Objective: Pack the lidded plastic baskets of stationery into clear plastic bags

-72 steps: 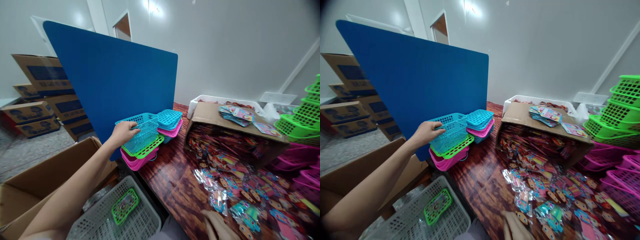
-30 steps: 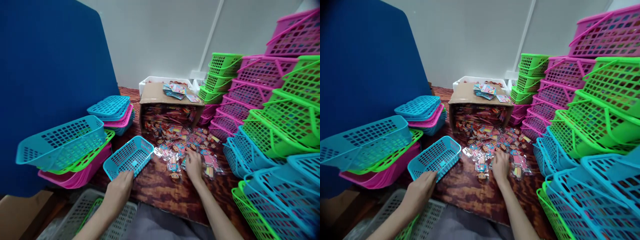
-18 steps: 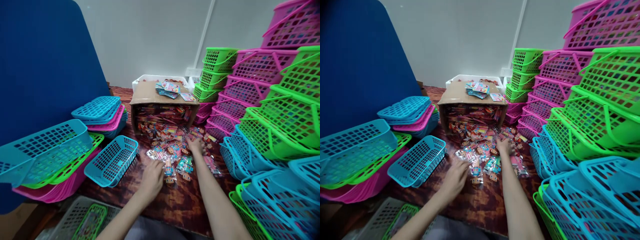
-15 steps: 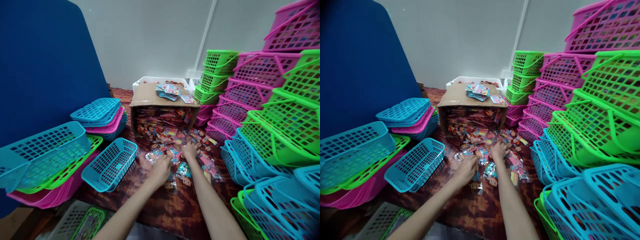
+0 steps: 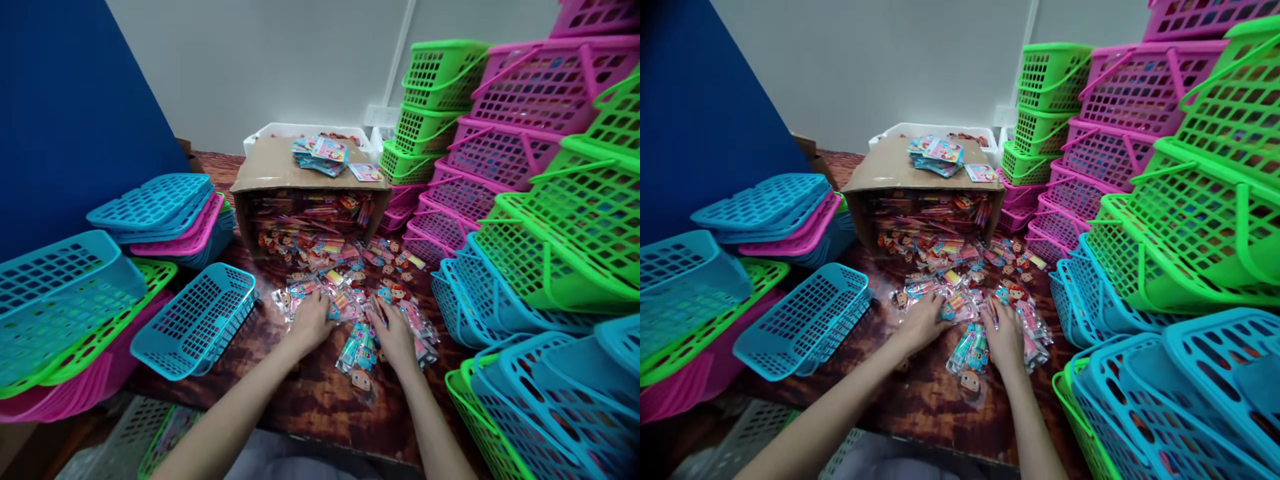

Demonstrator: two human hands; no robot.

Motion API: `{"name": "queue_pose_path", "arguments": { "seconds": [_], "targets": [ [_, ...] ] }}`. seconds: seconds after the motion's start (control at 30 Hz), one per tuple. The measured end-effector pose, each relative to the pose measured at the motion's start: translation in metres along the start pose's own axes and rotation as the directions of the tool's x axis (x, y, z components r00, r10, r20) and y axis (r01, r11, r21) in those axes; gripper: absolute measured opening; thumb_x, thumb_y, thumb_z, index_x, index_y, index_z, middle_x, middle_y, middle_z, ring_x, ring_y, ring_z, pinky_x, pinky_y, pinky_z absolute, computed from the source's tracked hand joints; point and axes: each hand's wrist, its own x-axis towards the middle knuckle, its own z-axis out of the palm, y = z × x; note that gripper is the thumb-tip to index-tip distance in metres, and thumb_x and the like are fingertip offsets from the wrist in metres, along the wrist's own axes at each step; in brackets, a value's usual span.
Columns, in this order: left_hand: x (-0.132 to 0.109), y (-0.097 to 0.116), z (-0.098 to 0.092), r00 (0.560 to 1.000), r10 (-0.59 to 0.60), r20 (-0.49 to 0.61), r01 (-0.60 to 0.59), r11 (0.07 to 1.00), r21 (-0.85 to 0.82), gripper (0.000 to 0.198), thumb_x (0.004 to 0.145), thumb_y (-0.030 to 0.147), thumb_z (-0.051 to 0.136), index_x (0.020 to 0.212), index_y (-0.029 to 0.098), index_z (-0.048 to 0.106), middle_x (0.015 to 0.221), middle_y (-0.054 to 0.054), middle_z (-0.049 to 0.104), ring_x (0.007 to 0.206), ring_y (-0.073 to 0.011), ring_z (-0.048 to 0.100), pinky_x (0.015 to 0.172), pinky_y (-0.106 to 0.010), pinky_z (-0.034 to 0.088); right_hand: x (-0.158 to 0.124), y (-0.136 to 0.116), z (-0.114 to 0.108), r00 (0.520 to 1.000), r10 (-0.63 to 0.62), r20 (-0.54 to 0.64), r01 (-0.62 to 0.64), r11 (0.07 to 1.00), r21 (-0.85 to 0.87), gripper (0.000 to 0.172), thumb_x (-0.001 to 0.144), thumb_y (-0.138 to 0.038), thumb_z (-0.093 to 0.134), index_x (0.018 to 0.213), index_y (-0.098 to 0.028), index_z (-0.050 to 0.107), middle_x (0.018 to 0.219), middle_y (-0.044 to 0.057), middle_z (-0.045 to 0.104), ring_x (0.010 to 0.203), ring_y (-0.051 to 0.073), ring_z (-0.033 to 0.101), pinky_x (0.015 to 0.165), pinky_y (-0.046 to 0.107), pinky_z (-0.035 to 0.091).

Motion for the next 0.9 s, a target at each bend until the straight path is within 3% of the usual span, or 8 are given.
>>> {"name": "queue_pose_path", "arguments": {
  "seconds": [0.13,0.23,0.33,0.47,0.53,0.63,0.73,0.9],
  "targets": [
    [0.012,0.011,-0.004,1.0,-0.031,0.003,0.031,0.999,0.018,0.039,0.096,0.048,0.045,0.117,0.019,0.061,0.122,-0.014,0.057,0.119,-0.0309,0.051,0.1,-0.042,0.039,0.001,-0.013,0.006,0.999,0.0,0.039,0.001,1.0,-0.019,0.047,0.098,-0.04,0.034,0.125,-0.019,0.066,0.121,0.011,0.065,0.112,0.029,0.05,0.101,0.044,0.039],
    [0.019,0.017,-0.004,0.997,-0.076,0.025,0.075,0.997,0.029,0.048,0.089,0.043,0.059,0.129,0.018,0.053,0.127,-0.017,0.056,0.122,-0.0338,0.05,0.1,-0.046,0.039,-0.009,-0.021,0.007,0.999,-0.004,0.038,0.005,0.999,-0.041,0.039,0.093,-0.034,0.044,0.124,-0.023,0.066,0.122,0.009,0.064,0.111,0.03,0.049,0.099,0.045,0.039],
    [0.012,0.017,-0.005,0.99,-0.125,0.069,0.123,0.992,0.024,0.056,0.077,0.043,0.072,0.122,0.013,0.055,0.122,-0.02,0.059,0.115,-0.0359,0.055,0.094,-0.045,0.043,-0.025,-0.017,0.0,0.999,0.026,0.026,-0.024,0.997,-0.075,0.038,0.087,-0.03,0.052,0.121,-0.024,0.066,0.121,0.012,0.063,0.11,0.034,0.05,0.094,0.048,0.04],
    [-0.011,0.008,-0.01,0.988,-0.094,0.124,0.097,0.995,-0.014,0.037,0.075,0.032,0.072,0.106,0.015,0.061,0.109,-0.014,0.064,0.105,-0.0294,0.06,0.088,-0.037,0.046,-0.033,-0.001,-0.01,0.987,0.157,-0.019,-0.155,0.985,0.07,0.061,0.071,-0.026,0.064,0.131,-0.017,0.056,0.122,0.016,0.061,0.116,0.036,0.051,0.097,0.048,0.039],
    [-0.021,0.004,-0.01,0.991,-0.048,0.123,0.053,0.998,-0.037,0.029,0.076,0.026,0.069,0.103,0.019,0.061,0.111,-0.011,0.063,0.109,-0.026,0.058,0.09,-0.033,0.045,-0.029,0.006,-0.013,0.954,0.3,0.001,-0.286,0.908,0.305,0.073,0.059,-0.024,0.071,0.13,-0.021,0.056,0.121,0.013,0.063,0.114,0.035,0.054,0.099,0.047,0.039],
    [-0.033,0.001,-0.009,0.995,-0.002,0.1,0.009,0.998,-0.066,0.025,0.076,0.018,0.064,0.101,0.02,0.061,0.119,-0.01,0.059,0.117,-0.0252,0.052,0.096,-0.033,0.042,-0.022,0.011,-0.017,0.902,0.422,0.093,-0.402,0.739,0.54,0.059,0.047,-0.028,0.076,0.105,-0.02,0.067,0.098,0.007,0.07,0.098,0.034,0.061,0.093,0.047,0.043],
    [-0.041,-0.002,-0.007,0.997,-0.023,0.077,0.031,0.994,-0.105,0.025,0.078,0.013,0.059,0.103,0.018,0.059,0.121,-0.014,0.059,0.119,-0.0277,0.051,0.099,-0.036,0.04,-0.027,0.006,-0.025,0.896,0.409,0.175,-0.415,0.626,0.66,0.044,0.048,-0.038,0.078,0.086,-0.018,0.068,0.079,0.004,0.071,0.081,0.029,0.065,0.079,0.043,0.051],
    [-0.041,-0.02,-0.008,0.989,-0.131,0.074,0.147,0.951,-0.272,0.038,0.074,0.022,0.067,0.11,0.02,0.055,0.106,-0.01,0.067,0.1,-0.0281,0.062,0.087,-0.036,0.045,-0.048,-0.009,-0.041,0.891,0.365,0.27,-0.417,0.421,0.805,0.052,0.051,-0.043,0.082,0.095,-0.019,0.068,0.087,0.006,0.075,0.079,0.026,0.07,0.073,0.039,0.056]
  ]
}}
